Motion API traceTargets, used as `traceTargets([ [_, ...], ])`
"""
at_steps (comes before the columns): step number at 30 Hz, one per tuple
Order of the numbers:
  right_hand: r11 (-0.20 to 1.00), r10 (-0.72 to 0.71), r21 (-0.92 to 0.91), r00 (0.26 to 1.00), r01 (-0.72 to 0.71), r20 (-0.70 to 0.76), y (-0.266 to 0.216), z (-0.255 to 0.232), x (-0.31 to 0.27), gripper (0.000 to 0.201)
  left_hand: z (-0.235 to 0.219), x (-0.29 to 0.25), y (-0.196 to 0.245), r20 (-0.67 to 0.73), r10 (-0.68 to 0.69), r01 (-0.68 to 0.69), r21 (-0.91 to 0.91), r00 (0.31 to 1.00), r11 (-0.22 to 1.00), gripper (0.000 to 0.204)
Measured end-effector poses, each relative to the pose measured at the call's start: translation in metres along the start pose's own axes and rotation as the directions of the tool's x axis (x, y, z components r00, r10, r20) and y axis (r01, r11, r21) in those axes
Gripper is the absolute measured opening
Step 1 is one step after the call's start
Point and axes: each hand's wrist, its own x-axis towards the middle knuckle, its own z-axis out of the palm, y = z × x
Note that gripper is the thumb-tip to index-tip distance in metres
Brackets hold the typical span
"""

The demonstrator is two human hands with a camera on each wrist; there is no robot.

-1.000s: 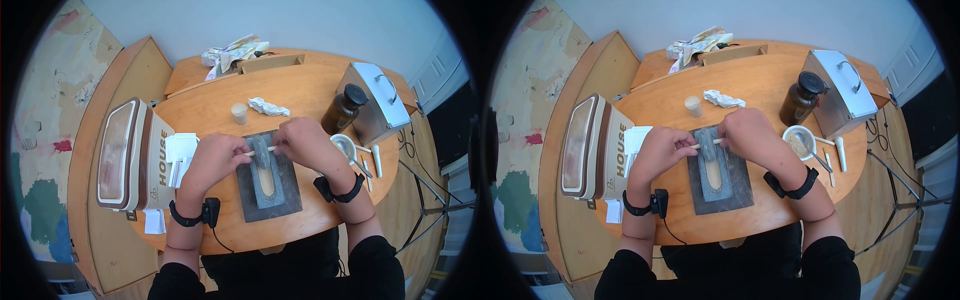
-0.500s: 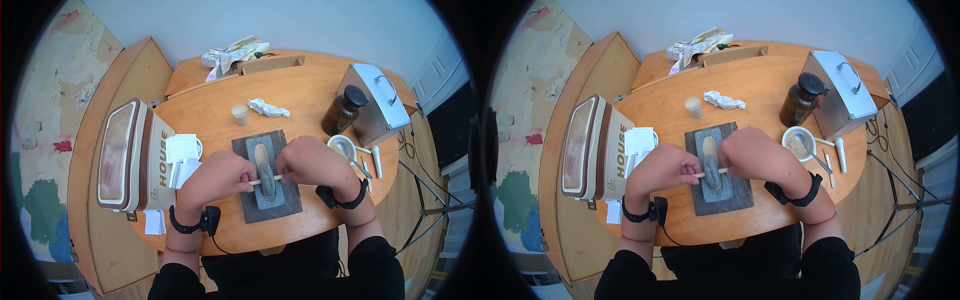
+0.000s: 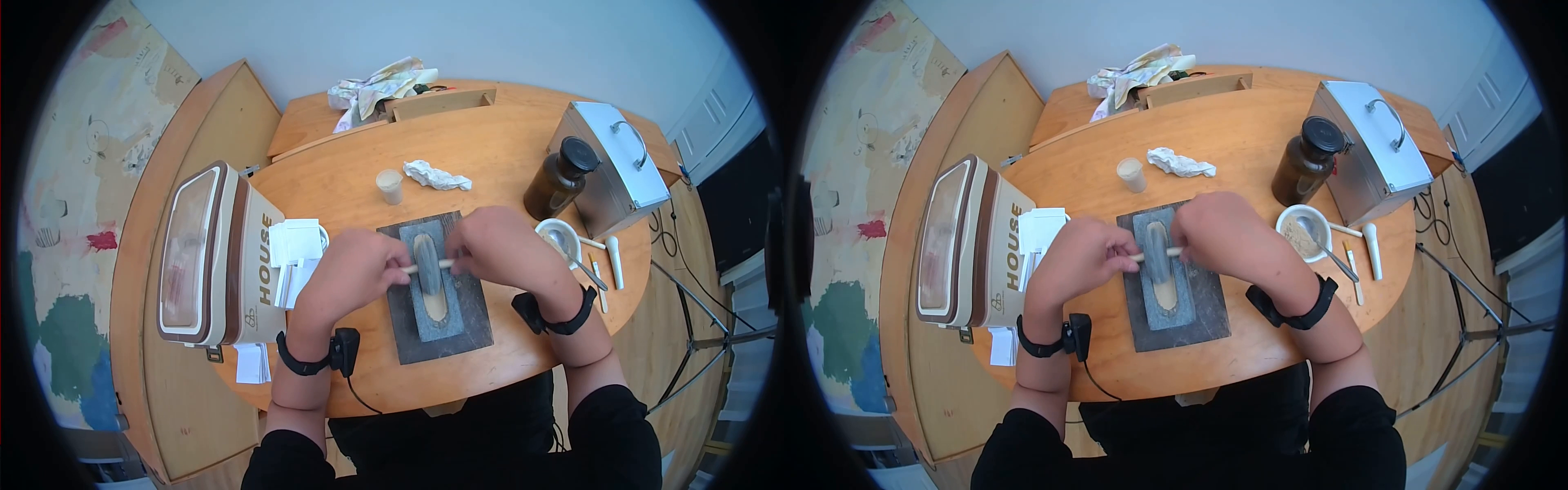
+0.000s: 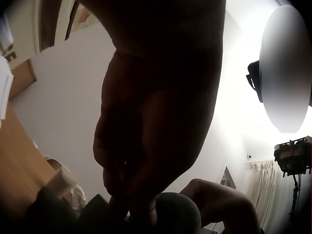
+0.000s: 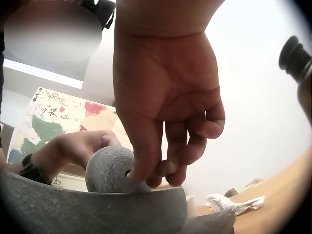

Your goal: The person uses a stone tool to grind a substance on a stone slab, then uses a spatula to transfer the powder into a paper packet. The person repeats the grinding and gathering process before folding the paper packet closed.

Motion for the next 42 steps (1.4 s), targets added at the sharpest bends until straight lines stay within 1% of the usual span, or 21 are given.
traceTargets([
  [1,0.999,-0.003,0.044,0.994,-0.002,0.111,-0.001,-0.002,-0.002,0.013,0.0,-0.002,0.002,0.056,0.021,-0.02,-0.028,0.998,0.999,0.016],
  [2,0.999,-0.003,0.044,0.994,-0.002,0.111,-0.003,-0.006,-0.004,0.013,-0.002,-0.004,0.005,0.056,0.021,-0.02,-0.028,0.998,0.999,0.016],
  [4,0.996,-0.071,0.077,0.961,0.052,0.267,-0.008,-0.011,-0.009,0.015,-0.006,-0.006,0.011,0.254,0.098,-0.069,-0.121,0.962,0.99,0.018],
  [8,0.993,-0.108,0.076,0.963,0.092,0.247,-0.008,-0.01,-0.01,0.015,-0.007,-0.005,0.01,0.281,0.118,-0.094,-0.095,0.952,0.991,0.019],
  [10,0.999,-0.032,0.037,0.984,0.026,0.178,-0.006,-0.008,-0.006,0.013,-0.004,-0.002,0.005,0.179,0.054,-0.057,0.012,0.982,0.998,0.019],
  [11,0.999,-0.032,0.037,0.984,0.026,0.178,-0.003,-0.007,-0.003,0.013,-0.002,0.001,0.001,0.179,0.054,-0.057,0.012,0.982,0.998,0.019],
  [13,1.0,0.012,-0.007,1.0,-0.013,-0.009,0.004,-0.001,0.004,0.012,0.001,0.005,-0.006,0.017,-0.045,0.046,-0.085,0.999,0.995,0.019],
  [16,1.0,0.006,-0.005,0.994,-0.007,-0.113,0.012,0.004,0.009,0.012,-0.001,0.007,-0.007,-0.094,0.002,-0.004,-0.021,0.996,1.0,0.017],
  [17,1.0,0.006,-0.005,0.994,-0.007,-0.113,0.012,0.004,0.009,0.012,0.0,0.007,-0.006,-0.094,0.002,-0.004,-0.021,0.996,1.0,0.017],
  [20,1.0,-0.004,-0.011,0.998,0.004,-0.063,0.006,0.001,0.004,0.012,0.001,0.003,-0.001,-0.038,-0.026,0.025,-0.035,0.999,0.999,0.017],
  [22,0.999,0.005,0.044,0.992,-0.01,0.128,-0.001,-0.004,-0.001,0.013,0.0,-0.001,0.003,0.096,-0.006,0.013,-0.068,0.995,0.998,0.018],
  [23,0.999,0.004,0.043,0.992,-0.01,0.128,-0.004,-0.006,-0.005,0.013,-0.002,-0.003,0.007,0.096,-0.006,0.013,-0.069,0.995,0.998,0.018],
  [25,0.995,-0.104,0.032,0.959,0.099,0.262,-0.01,-0.011,-0.012,0.013,-0.006,-0.007,0.014,0.26,0.119,-0.096,-0.099,0.958,0.99,0.019],
  [26,0.995,-0.104,0.032,0.959,0.099,0.262,-0.013,-0.012,-0.013,0.013,-0.006,-0.008,0.014,0.26,0.119,-0.096,-0.099,0.958,0.99,0.019],
  [29,0.995,-0.082,-0.029,0.959,0.093,0.27,-0.014,-0.011,-0.012,0.013,-0.005,-0.008,0.014,0.247,0.123,-0.117,-0.039,0.961,0.992,0.019],
  [31,0.999,-0.039,0.012,0.995,0.038,0.088,-0.004,-0.002,-0.006,0.012,0.0,-0.003,0.005,0.104,0.013,-0.013,-0.007,0.994,1.0,0.012],
  [32,0.999,-0.039,0.012,0.996,0.038,0.086,-0.001,0.0,-0.001,0.012,0.002,0.0,0.0,0.104,0.015,-0.014,-0.006,0.994,1.0,0.012],
  [34,0.997,0.014,-0.069,0.996,-0.02,-0.083,0.004,0.001,0.007,0.011,0.004,0.006,-0.009,-0.167,0.067,-0.046,0.13,0.984,0.991,0.019],
  [38,0.998,-0.005,-0.059,0.991,-0.002,-0.133,0.006,0.003,0.007,0.012,0.003,0.008,-0.009,-0.151,0.073,-0.061,0.085,0.986,0.995,0.019],
  [41,0.996,-0.006,-0.086,0.992,-0.004,-0.122,0.005,0.004,0.006,0.011,0.004,0.005,-0.004,-0.156,0.076,-0.059,0.111,0.985,0.992,0.019],
  [42,0.998,0.016,-0.053,0.998,-0.019,-0.055,0.005,0.002,0.004,0.012,0.005,0.004,-0.005,-0.112,0.05,-0.047,0.022,0.992,0.999,0.019],
])
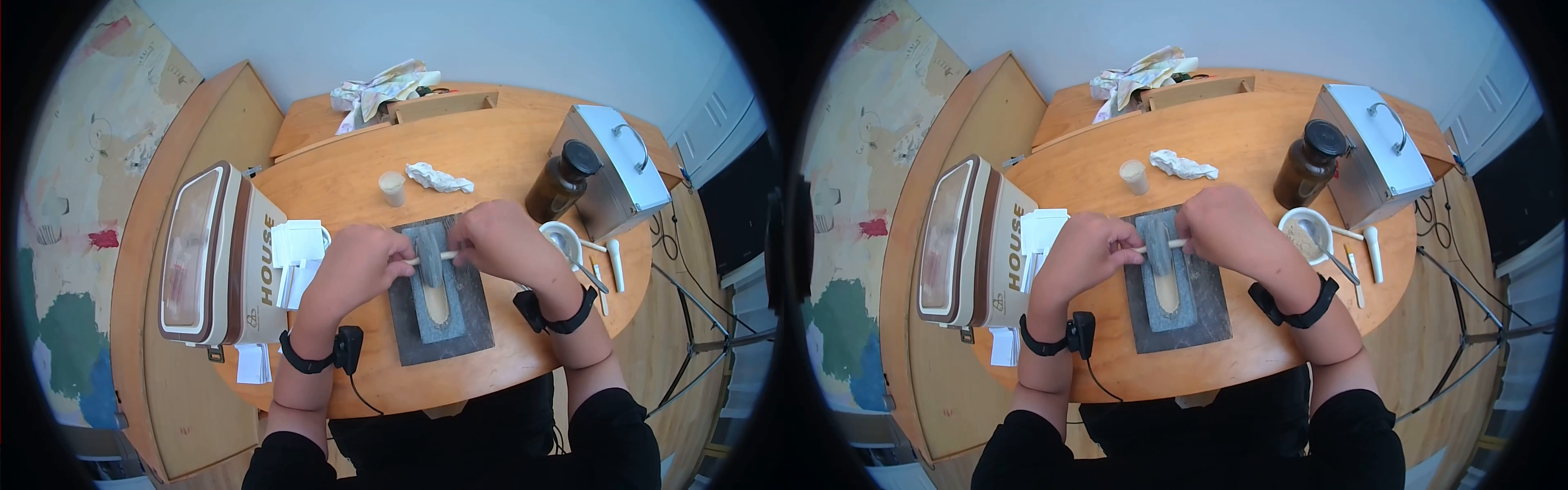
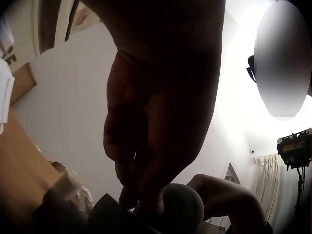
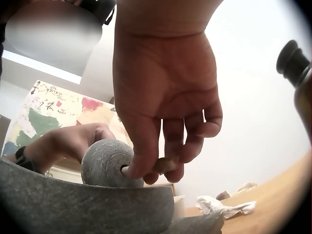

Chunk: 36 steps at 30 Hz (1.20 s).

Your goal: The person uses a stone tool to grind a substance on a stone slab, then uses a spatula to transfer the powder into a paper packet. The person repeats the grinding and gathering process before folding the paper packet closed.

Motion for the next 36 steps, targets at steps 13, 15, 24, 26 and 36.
traceTargets([
  [13,0.99,-0.129,-0.018,0.959,0.138,0.253,-0.018,-0.013,-0.02,0.012,-0.007,-0.011,0.021,0.258,0.11,-0.111,-0.013,0.96,0.994,0.018],
  [15,0.992,-0.12,-0.012,0.977,0.124,0.177,-0.015,-0.007,-0.018,0.012,-0.004,-0.01,0.017,0.214,0.084,-0.087,0.001,0.973,0.996,0.018],
  [24,0.998,-0.035,-0.059,0.999,0.036,0.018,-0.004,-0.001,0.002,0.01,-0.001,0.003,-0.003,-0.022,0.008,-0.007,0.055,1.0,0.998,0.017],
  [26,0.998,-0.045,-0.038,0.999,0.044,-0.026,-0.003,-0.001,0.002,0.01,-0.002,0.004,-0.004,-0.034,-0.001,0.002,0.04,0.999,0.999,0.017],
  [36,0.997,-0.035,-0.072,0.995,0.029,-0.088,-0.003,0.002,0.002,0.01,-0.001,0.004,-0.002,-0.048,-0.001,0.005,0.081,0.999,0.997,0.016],
])
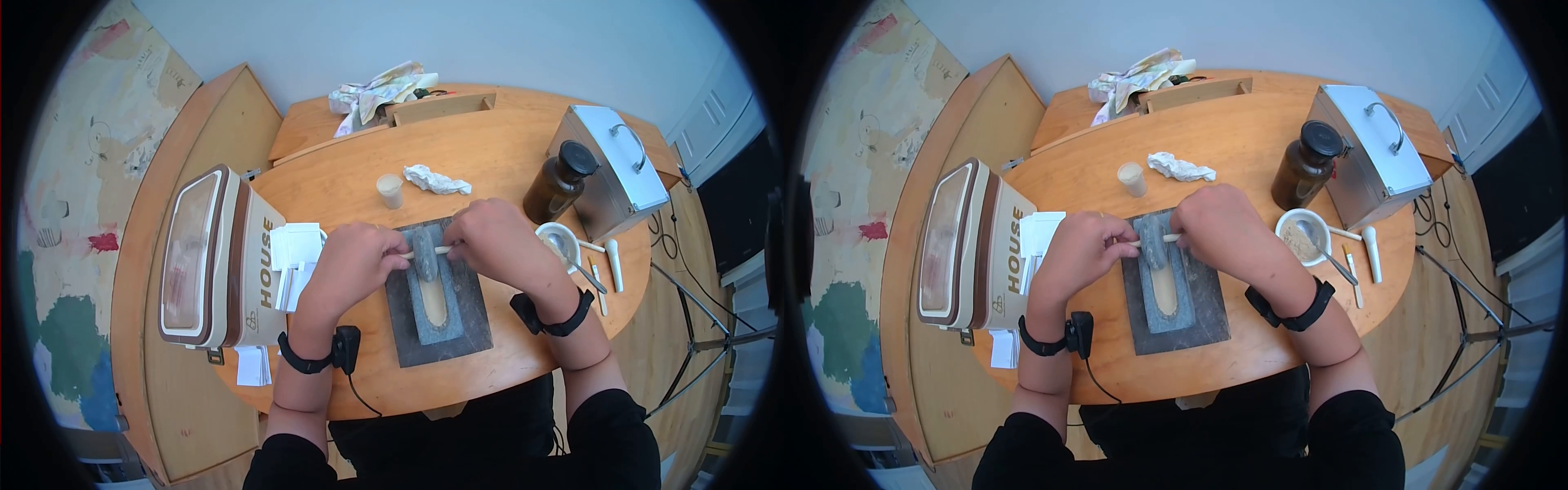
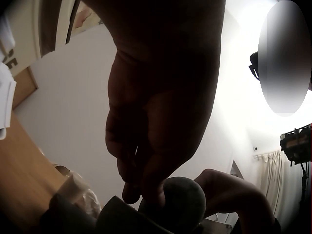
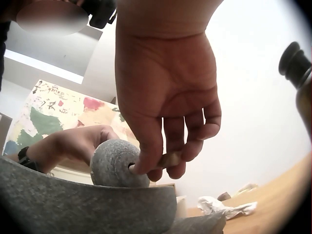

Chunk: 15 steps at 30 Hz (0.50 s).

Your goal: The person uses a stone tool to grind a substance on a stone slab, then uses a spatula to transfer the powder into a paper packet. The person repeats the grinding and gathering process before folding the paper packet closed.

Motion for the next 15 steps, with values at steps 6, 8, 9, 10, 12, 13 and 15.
traceTargets([
  [6,1.0,0.0,-0.031,1.0,0.0,-0.002,-0.0017,0.0005,-0.0001,0.009,0.0003,-0.0003,-0.0007,-0.001,0.005,-0.005,0.008,1.0,1.0,0.015],
  [8,0.999,-0.003,-0.042,1.0,0.003,-0.006,-0.0018,0.0004,0.0006,0.009,0.0003,-0.0003,-0.0011,-0.013,0.009,-0.008,0.014,1.0,1.0,0.016],
  [9,0.999,-0.007,-0.035,1.0,0.007,-0.014,-0.0011,0.0012,0.0008,0.009,0.0005,-0.0002,-0.0014,-0.017,0.009,-0.009,0.005,1.0,1.0,0.016],
  [10,1.0,-0.011,-0.028,1.0,0.011,-0.023,-0.0005,0.002,0.0009,0.008,0.0006,-0.0002,-0.0016,-0.021,0.01,-0.01,-0.004,1.0,1.0,0.016],
  [12,0.999,-0.013,-0.03,1.0,0.012,-0.025,0.0002,0.0029,0.0011,0.008,0.0005,0.0,-0.0011,-0.023,0.012,-0.012,0.005,1.0,1.0,0.016],
  [13,0.999,-0.014,-0.031,1.0,0.013,-0.027,0.0006,0.0034,0.0012,0.008,0.0004,-0.0001,-0.0009,-0.025,0.015,-0.015,0.015,1.0,1.0,0.016],
  [15,1.0,-0.012,-0.019,0.999,0.012,-0.043,0.0018,0.0049,0.0013,0.008,0.0001,-0.0005,-0.0006,-0.032,0.019,-0.018,0.03,0.999,0.999,0.016],
])
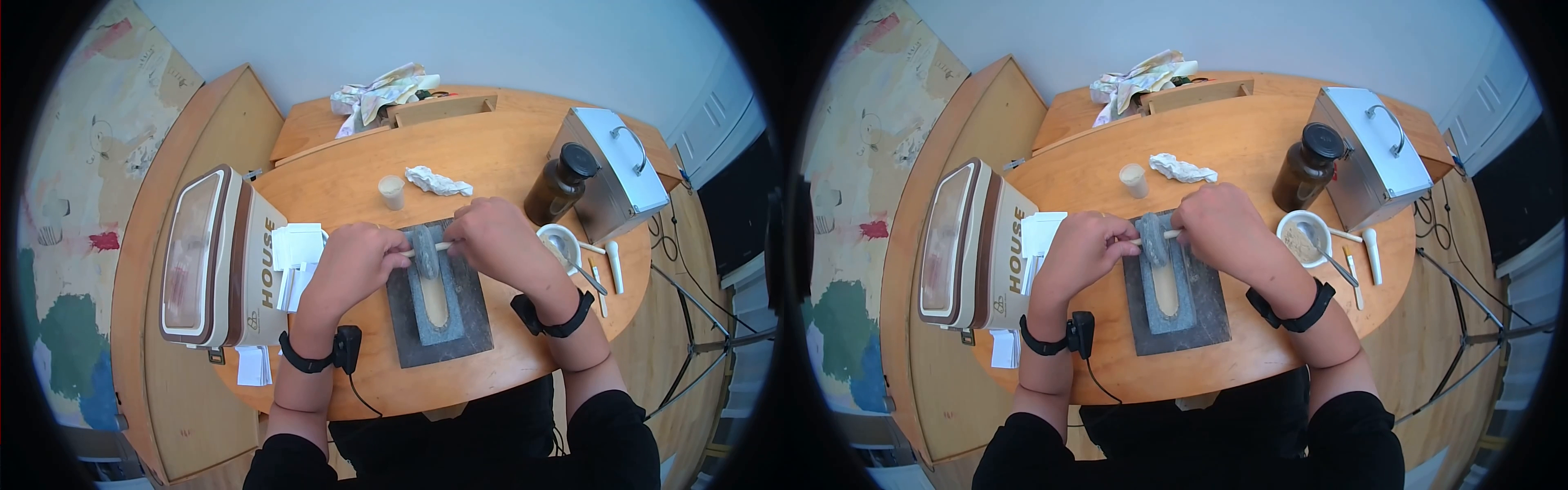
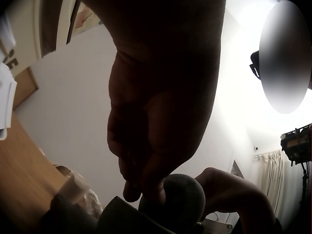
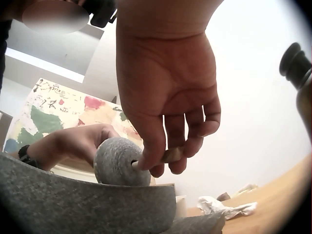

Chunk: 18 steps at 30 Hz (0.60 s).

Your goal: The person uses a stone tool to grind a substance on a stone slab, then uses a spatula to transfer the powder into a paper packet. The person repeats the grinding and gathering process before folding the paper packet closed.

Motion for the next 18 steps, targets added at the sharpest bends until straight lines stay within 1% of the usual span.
traceTargets([
  [8,1.0,0.008,0.011,0.999,-0.008,-0.039,0.001,0.0,0.001,0.008,0.001,0.0,-0.002,-0.027,0.005,-0.005,0.013,1.0,1.0,0.017],
  [10,0.999,-0.02,0.042,0.989,0.027,-0.149,0.003,0.003,0.002,0.008,0.002,0.001,-0.003,-0.067,-0.014,0.016,0.033,0.998,0.999,0.018],
  [11,0.999,-0.021,0.042,0.989,0.027,-0.149,0.003,0.004,0.003,0.008,0.003,0.002,-0.004,-0.068,-0.014,0.017,0.033,0.998,0.999,0.018],
  [13,1.0,-0.008,0.024,0.98,0.013,-0.199,0.005,0.007,0.005,0.009,0.007,0.003,-0.008,-0.164,0.016,-0.015,0.004,0.986,1.0,0.018],
  [17,1.0,-0.007,0.026,0.977,0.012,-0.214,0.011,0.011,0.006,0.009,0.005,0.005,-0.008,-0.173,0.014,-0.017,-0.017,0.985,1.0,0.019],
  [18,0.998,-0.016,0.051,0.979,0.027,-0.205,0.011,0.01,0.005,0.009,0.004,0.004,-0.008,-0.139,0.008,-0.009,-0.009,0.99,1.0,0.019],
])
